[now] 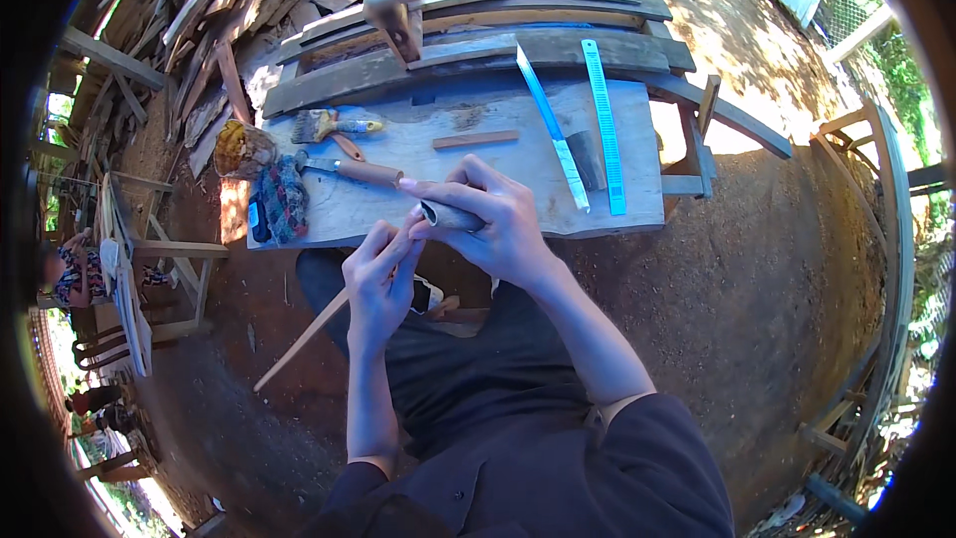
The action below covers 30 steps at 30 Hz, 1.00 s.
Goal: Assembling components of a wooden frame and sanding the edges.
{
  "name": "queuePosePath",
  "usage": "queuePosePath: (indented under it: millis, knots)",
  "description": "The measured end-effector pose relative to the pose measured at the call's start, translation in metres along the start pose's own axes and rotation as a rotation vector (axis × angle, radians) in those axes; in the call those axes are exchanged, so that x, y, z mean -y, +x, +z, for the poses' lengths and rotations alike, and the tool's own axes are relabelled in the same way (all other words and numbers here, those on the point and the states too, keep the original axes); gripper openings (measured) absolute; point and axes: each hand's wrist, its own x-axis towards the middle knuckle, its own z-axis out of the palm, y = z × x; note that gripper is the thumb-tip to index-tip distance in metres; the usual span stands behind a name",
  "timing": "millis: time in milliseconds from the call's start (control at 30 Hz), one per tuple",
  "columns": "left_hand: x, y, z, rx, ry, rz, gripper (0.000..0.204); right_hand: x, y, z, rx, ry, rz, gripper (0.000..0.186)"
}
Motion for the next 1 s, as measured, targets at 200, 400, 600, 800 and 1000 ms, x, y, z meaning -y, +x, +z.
queuePosePath:
  millis: [200,400,600,800,1000]
  knots:
    - [-0.005,0.0,-0.003,0.06,0.101,0.014,0.044,-0.004,-0.016,0.002,-0.008,-0.031,0.02,0.058]
    - [-0.012,0.007,0.007,0.052,0.013,-0.004,0.044,-0.01,-0.02,0.006,-0.32,0.471,0.308,0.077]
    - [-0.014,0.006,0.021,0.029,-0.127,-0.023,0.044,0.002,-0.027,0.003,-0.127,0.587,0.222,0.067]
    - [-0.017,0.007,0.028,-0.014,-0.132,0.006,0.046,0.01,-0.021,0.022,-0.276,0.589,0.253,0.064]
    - [-0.02,0.006,0.031,-0.035,-0.121,0.029,0.048,0.004,-0.03,0.023,-0.331,0.243,0.124,0.058]
